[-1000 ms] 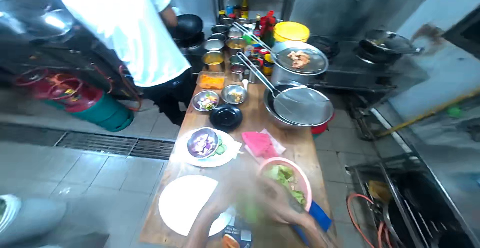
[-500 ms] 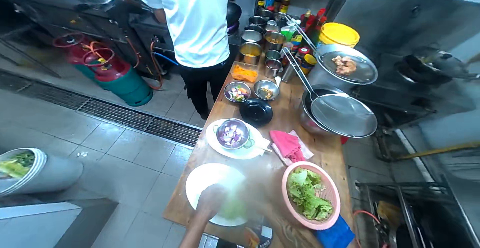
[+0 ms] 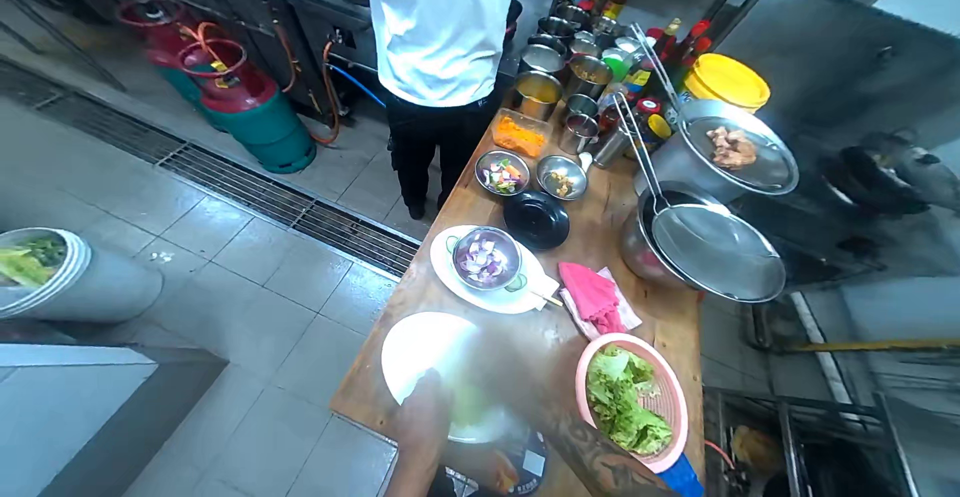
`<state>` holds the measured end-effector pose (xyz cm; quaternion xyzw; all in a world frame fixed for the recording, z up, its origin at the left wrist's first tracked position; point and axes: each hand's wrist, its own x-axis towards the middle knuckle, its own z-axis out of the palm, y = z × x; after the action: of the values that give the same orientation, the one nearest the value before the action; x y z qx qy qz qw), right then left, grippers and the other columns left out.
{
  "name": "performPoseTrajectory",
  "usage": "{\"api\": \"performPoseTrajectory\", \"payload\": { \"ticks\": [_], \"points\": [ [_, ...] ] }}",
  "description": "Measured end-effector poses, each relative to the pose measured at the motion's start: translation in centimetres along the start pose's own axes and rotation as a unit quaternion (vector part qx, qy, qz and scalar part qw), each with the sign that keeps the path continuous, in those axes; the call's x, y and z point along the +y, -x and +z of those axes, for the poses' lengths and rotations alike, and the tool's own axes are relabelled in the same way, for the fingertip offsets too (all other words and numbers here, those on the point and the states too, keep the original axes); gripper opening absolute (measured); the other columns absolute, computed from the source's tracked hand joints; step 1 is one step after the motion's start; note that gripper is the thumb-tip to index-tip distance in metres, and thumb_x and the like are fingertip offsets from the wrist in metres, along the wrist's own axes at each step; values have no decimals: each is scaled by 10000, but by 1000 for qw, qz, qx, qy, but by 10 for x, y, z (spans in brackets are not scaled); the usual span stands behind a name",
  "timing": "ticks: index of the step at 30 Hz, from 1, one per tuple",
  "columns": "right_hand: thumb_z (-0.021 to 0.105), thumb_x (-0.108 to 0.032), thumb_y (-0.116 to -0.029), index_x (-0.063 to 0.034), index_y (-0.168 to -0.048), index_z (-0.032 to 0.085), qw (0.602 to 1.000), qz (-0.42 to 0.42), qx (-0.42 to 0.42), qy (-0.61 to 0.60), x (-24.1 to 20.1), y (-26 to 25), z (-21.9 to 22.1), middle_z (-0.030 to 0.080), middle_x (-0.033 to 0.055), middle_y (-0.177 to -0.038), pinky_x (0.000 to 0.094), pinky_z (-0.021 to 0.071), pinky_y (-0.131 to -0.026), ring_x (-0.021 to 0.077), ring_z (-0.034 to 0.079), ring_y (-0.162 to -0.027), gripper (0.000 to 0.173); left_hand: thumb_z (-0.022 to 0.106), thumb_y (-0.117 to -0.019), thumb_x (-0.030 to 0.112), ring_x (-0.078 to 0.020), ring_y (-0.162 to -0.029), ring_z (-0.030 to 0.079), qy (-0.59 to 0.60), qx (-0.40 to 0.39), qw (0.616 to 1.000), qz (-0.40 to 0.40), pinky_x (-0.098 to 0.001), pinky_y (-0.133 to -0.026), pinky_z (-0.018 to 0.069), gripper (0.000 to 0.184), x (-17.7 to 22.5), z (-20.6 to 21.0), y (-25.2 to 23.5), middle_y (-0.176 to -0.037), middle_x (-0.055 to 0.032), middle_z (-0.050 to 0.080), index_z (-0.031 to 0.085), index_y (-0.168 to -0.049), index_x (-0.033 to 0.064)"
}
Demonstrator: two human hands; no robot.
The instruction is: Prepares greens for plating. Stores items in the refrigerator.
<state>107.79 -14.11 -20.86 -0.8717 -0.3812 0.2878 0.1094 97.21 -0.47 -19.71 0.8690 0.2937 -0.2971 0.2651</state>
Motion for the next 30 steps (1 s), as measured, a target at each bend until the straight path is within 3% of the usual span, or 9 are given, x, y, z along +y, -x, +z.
{"api": "performPoseTrajectory", "payload": {
  "ticks": [5, 10, 16, 18, 21, 24, 26, 28, 30],
  "points": [
    [441, -51, -1039, -74, -1314, 677, 996, -80, 11, 33, 3, 21, 5, 622, 182, -1404, 553, 366, -1157, 406, 522, -1365, 363, 692, -948, 198, -369, -1176, 632, -10, 110, 986, 125, -480, -961, 549, 304, -9, 20, -6, -1288, -184, 642, 706, -1214, 52],
    [445, -21, -1015, -50, -1358, 637, 994, -76, -6, 77, 18, 21, 22, 606, 176, -1425, 581, 346, -1156, 403, 513, -1372, 394, 671, -913, 68, -369, -1074, 689, -60, 255, 924, 279, -497, -876, 569, 192, -23, 56, -15, -1200, -123, 728, 802, -1043, 123],
    [518, 3, -979, -124, -1412, 606, 986, -113, 53, 113, 26, 23, 36, 634, 169, -1381, 580, 424, -1095, 400, 580, -1298, 460, 695, -799, -70, -323, -1110, 691, -157, 336, 877, 306, -470, -806, 568, 485, -23, 72, -15, -1333, -31, 693, 771, -1204, 187],
    [597, -38, -957, -180, -1437, 593, 978, -130, 103, 127, 23, 18, 48, 669, 136, -1338, 572, 464, -1064, 371, 626, -1244, 501, 649, -845, -76, -368, -1258, 625, -161, 314, 886, 301, -523, -903, 556, 507, -29, 72, -11, -1422, -28, 641, 725, -1297, 143],
    [541, -54, -993, -132, -1426, 602, 982, -97, 112, 115, 19, 20, 55, 651, 144, -1376, 580, 440, -1099, 368, 603, -1288, 445, 602, -890, -72, -460, -1407, 469, -141, 268, 895, 327, -630, -1011, 470, 578, -30, 73, -4, -1536, -80, 533, 592, -1447, 83],
    [462, -32, -1054, -141, -1613, 322, 981, 63, -147, 112, -27, 19, -1, 353, 102, -1649, 532, 226, -1241, 310, 292, -1536, 586, 584, -914, -32, -500, -1416, 439, -159, 257, 888, 345, -673, -1067, 403, 537, -30, 73, -7, -1522, -165, 528, 571, -1448, 19],
    [525, -25, -1005, -63, -1495, 505, 996, -36, -23, 75, -3, 21, 23, 506, 167, -1520, 573, 293, -1193, 364, 415, -1444, 493, 563, -932, -14, -496, -1429, 423, -179, 252, 886, 345, -666, -1113, 360, 525, -32, 74, -10, -1526, -174, 521, 558, -1456, 9],
    [480, -68, -1044, -65, -1527, 454, 991, -62, -45, 107, -2, 23, 15, 435, 138, -1582, 564, 251, -1215, 350, 337, -1495, 484, 562, -938, -2, -496, -1426, 429, -189, 258, 881, 348, -670, -1116, 349, 523, -34, 75, -10, -1526, -177, 520, 549, -1461, 2],
    [557, -83, -998, -92, -1452, 556, 992, -82, 29, 95, 7, 18, 33, 513, 144, -1515, 584, 308, -1178, 368, 413, -1439, 454, 523, -973, 37, -493, -1425, 431, -181, 264, 882, 345, -675, -1126, 342, 487, -33, 78, -11, -1528, -184, 516, 546, -1458, -8]
  ]
}}
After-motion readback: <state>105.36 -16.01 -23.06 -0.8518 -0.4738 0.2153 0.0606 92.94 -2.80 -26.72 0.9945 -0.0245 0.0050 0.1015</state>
